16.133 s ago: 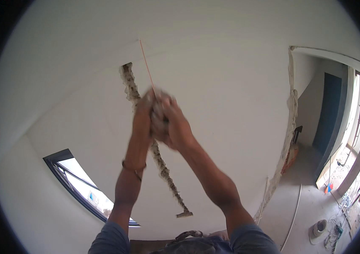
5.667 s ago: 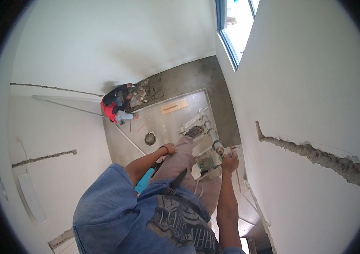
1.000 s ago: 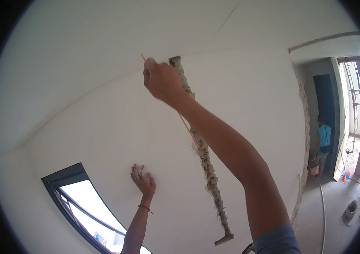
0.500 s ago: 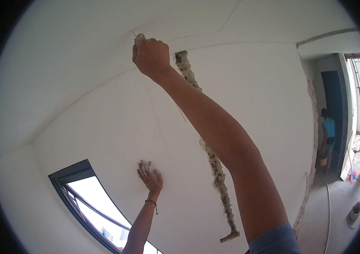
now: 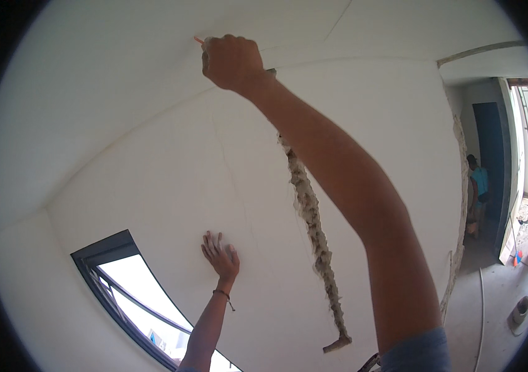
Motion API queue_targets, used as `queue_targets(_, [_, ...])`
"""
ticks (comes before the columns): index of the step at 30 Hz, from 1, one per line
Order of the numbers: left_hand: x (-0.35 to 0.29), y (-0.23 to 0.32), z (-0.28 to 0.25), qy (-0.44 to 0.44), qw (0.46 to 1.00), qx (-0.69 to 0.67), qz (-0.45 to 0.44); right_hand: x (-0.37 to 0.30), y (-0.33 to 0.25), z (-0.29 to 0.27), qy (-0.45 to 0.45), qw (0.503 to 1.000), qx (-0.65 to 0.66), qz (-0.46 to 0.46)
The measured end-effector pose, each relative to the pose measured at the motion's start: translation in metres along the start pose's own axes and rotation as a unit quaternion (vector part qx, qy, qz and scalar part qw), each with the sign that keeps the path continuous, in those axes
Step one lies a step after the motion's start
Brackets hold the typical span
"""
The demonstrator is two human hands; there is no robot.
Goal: The person uses a saw blade by hand to cut a slot into a plaster ceiling while standing on a platform.
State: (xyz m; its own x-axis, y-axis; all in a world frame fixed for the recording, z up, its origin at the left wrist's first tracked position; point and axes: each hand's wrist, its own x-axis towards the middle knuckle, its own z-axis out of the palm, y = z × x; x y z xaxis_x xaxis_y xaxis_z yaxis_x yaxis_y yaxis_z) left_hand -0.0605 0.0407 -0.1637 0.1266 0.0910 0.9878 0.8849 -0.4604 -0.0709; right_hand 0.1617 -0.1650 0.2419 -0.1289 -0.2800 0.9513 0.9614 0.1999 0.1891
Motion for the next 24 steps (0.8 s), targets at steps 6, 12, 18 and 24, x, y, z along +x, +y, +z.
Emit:
queue_targets(6, [0.002,0.0,0.0,0.003,1.0,0.004,-0.002,0.014,0.008,-0.026,-0.097,0.994,-0.036,-0.034])
queue_targets(12, [0.002,-0.001,0.003,0.004,1.0,0.009,0.0,0.01,0.008,-0.016,-0.087,0.993,-0.073,-0.043])
queue_targets(18, [0.001,-0.003,0.004,-0.002,1.0,0.018,-0.003,0.01,0.009,-0.02,-0.084,0.993,-0.058,-0.052])
queue_targets(24, [0.001,0.0,0.004,0.001,1.0,0.017,0.003,0.01,0.016,-0.02,-0.07,0.994,-0.055,-0.065])
